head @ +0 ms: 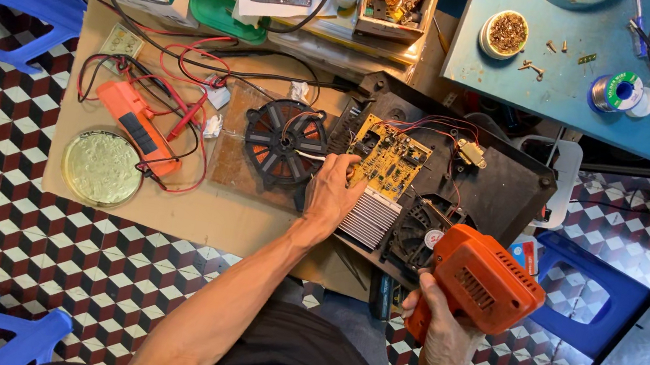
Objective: The person uses a heat gun to apply heat to a circuit board and heatsink assembly. They then place a small component onto the board and continue heating the area with the heat gun.
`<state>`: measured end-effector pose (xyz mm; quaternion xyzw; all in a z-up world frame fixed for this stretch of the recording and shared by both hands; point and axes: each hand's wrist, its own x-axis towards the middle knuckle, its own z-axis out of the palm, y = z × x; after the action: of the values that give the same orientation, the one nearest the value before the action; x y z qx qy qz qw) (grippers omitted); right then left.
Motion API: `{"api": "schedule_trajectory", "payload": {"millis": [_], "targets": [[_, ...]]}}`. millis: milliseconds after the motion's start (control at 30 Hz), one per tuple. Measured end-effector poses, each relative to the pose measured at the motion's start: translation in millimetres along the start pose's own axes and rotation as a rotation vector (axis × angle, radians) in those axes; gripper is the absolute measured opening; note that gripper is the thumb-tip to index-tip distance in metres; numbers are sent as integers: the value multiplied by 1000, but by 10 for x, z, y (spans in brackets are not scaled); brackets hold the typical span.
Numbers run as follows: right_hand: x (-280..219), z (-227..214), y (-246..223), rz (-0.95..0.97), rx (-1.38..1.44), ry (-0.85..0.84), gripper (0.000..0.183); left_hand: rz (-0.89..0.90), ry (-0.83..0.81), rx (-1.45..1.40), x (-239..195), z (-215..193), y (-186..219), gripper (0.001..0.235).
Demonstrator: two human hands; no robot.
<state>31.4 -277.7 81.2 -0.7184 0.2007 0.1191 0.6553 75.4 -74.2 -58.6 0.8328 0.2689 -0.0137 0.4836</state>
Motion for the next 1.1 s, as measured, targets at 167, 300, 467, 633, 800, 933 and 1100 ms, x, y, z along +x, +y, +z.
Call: {"api": "schedule_trajectory", "payload": {"millis": [167, 300, 467, 633, 800, 933, 1100], "targets": [[213, -6, 90, 59, -96, -78, 27, -72, 62, -121, -116, 11, -20, 41], [495, -40, 208, 70, -18, -154, 29, -118, 207, -239, -260, 46, -75, 25], [737, -145, 335, 134, -29, -233, 30, -308, 314, -399, -571, 55, -292, 24], [840, -305, 398, 142, -53, -367, 31, -339, 336, -214, -915, 193, -396, 26], [878, -302, 417, 159, -30, -398, 32, -295, 372, -305, -974, 389, -302, 25], [903, -305, 402, 180, 2, -424, 32, -317, 328, -312, -843, 456, -160, 26], [977, -310, 393, 175, -25, -426, 32, -260, 336, -279, -678, 497, -11, 26]]}}
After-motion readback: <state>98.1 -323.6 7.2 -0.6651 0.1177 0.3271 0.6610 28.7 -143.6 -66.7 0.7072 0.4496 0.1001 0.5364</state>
